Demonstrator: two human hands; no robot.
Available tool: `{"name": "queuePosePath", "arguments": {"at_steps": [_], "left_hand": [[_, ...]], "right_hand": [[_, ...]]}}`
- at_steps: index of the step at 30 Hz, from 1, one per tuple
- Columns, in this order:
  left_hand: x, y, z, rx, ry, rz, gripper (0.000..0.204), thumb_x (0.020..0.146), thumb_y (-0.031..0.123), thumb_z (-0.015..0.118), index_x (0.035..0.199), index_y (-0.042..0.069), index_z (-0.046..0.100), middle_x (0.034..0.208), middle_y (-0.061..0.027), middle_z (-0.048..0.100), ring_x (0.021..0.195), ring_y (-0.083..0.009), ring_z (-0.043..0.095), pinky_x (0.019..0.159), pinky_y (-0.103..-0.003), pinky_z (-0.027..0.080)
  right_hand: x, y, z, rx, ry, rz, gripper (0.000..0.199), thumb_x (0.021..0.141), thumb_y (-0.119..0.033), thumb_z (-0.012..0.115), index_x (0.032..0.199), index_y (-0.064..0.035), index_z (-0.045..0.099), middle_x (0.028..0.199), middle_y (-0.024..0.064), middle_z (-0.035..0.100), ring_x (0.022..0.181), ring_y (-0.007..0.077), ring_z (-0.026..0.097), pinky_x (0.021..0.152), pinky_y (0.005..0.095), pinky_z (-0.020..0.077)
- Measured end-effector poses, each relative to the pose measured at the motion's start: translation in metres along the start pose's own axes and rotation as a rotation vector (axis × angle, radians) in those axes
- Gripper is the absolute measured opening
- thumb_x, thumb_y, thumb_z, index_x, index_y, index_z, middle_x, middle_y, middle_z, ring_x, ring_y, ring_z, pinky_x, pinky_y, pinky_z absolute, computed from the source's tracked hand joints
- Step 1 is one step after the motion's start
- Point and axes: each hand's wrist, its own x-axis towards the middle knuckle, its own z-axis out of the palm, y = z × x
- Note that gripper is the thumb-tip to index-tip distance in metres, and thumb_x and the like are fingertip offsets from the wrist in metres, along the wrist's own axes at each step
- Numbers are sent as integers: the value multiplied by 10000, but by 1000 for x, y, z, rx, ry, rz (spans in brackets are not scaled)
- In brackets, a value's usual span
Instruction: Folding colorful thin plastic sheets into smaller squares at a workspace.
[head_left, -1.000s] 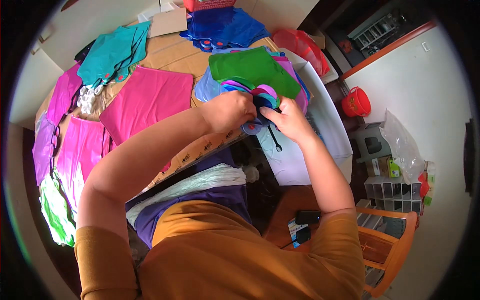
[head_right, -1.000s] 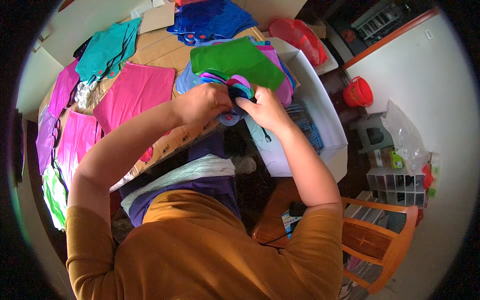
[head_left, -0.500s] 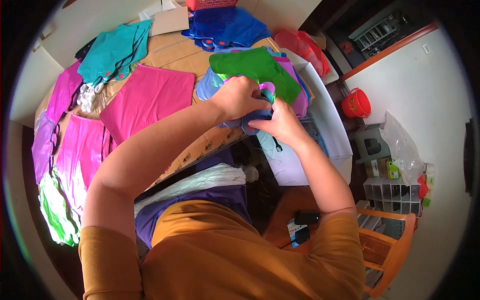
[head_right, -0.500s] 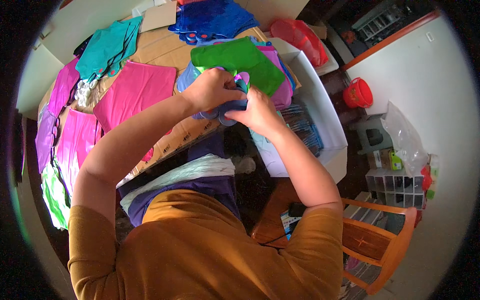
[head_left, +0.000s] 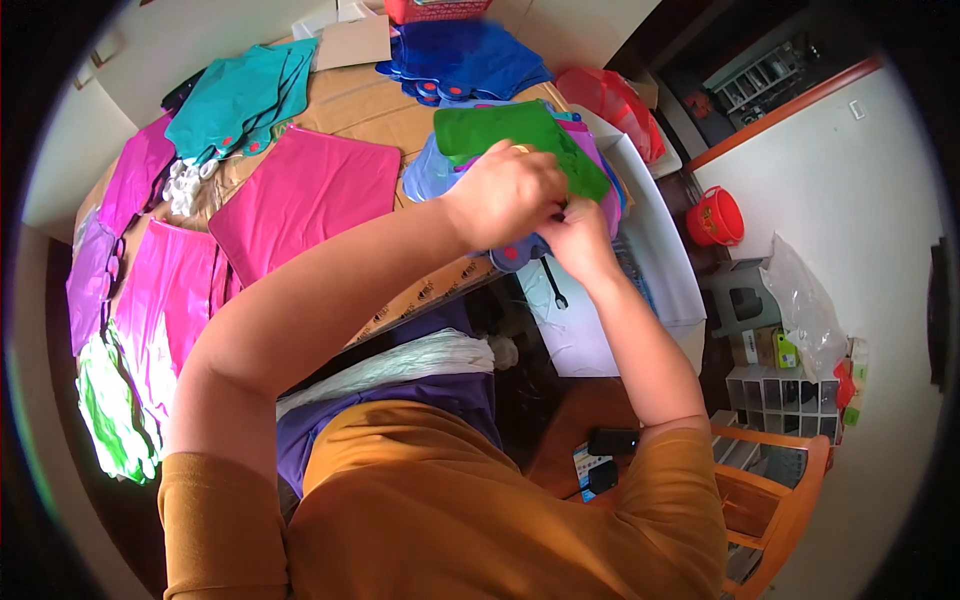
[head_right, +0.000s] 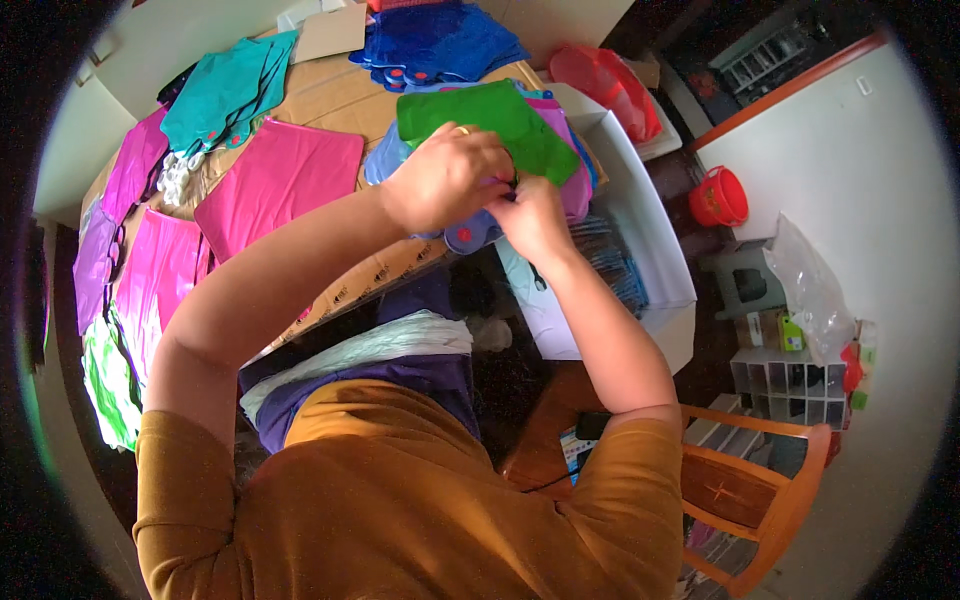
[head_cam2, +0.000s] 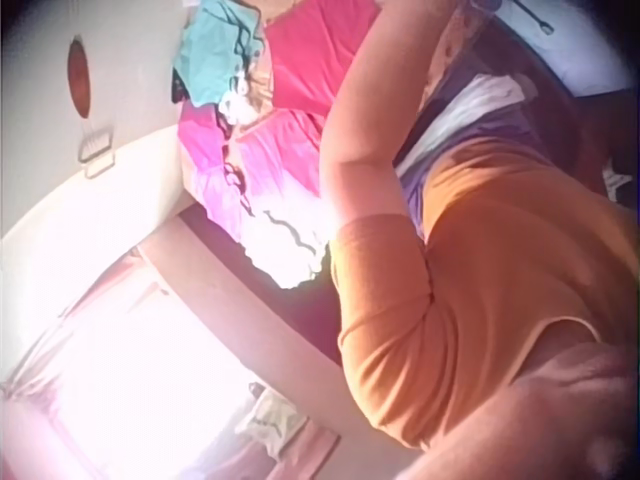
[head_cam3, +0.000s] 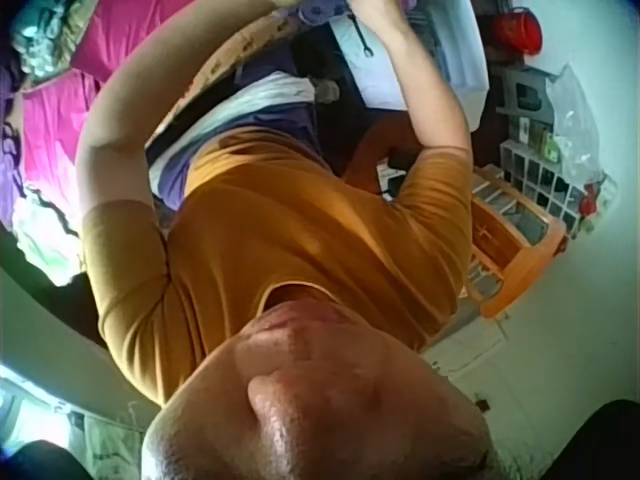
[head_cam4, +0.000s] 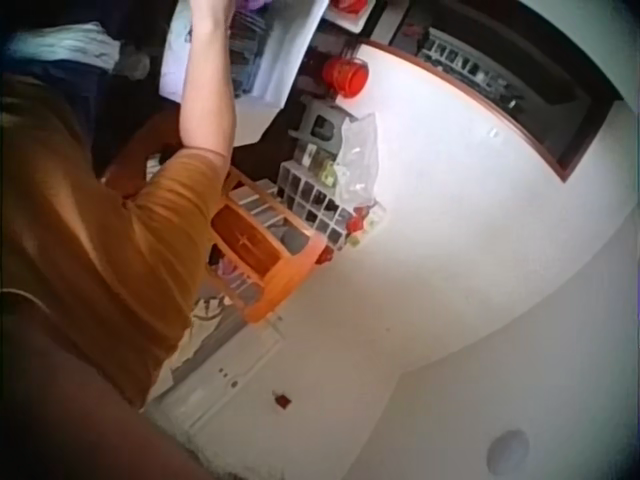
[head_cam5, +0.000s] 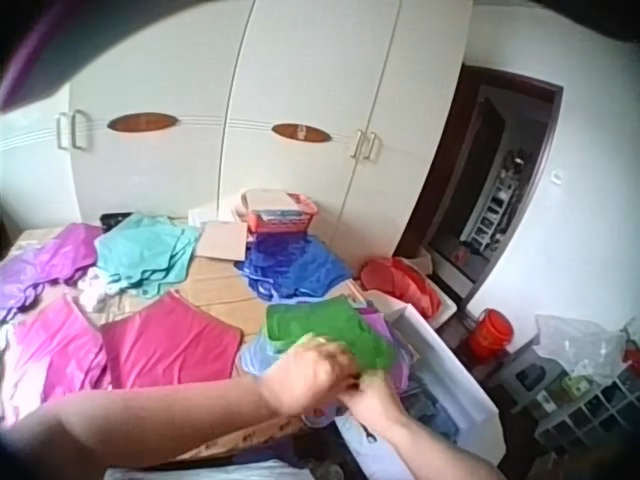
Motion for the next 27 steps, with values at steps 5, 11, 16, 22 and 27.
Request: {"name": "queuePosePath", "arguments": {"at_steps": [5,11,16,22,27], "left_hand": [[-26,-2,-12,255,-186,240,364,757,293,707,1034,64,650,1066,-79,623,1030,-279,595,858,-416,463],[-37,0,-11,207,-448,-324,455,856,430,674,1225,170,623,1270,-69,558,1218,-301,514,979,-454,430],[-27,6,-6,127,-435,-338,460,856,448,672,1231,184,627,1295,-55,551,1239,-298,501,994,-468,416],[-47,-5,-9,11,-253,-396,417,874,412,660,1185,134,653,1307,-80,547,1240,-308,497,1024,-458,392],[-102,62,-55,-163,168,-257,290,815,172,738,1082,95,654,1128,-111,591,1032,-313,562,877,-430,429]], "right_hand": [[22,-9,-32,301,44,283,180,783,-172,792,832,-13,722,723,-10,661,646,65,571,600,273,464],[83,0,-116,712,169,407,283,750,-109,813,985,-1,700,966,118,717,825,220,686,755,378,552],[127,84,-299,301,674,341,303,756,-86,793,1008,44,685,967,114,703,832,222,673,742,381,541],[160,-51,-238,-410,343,145,226,816,-151,742,978,6,721,791,85,705,699,154,631,639,326,504],[111,-180,-67,-162,129,-415,156,870,-148,700,965,-26,716,795,92,707,685,156,626,649,303,494]]}}
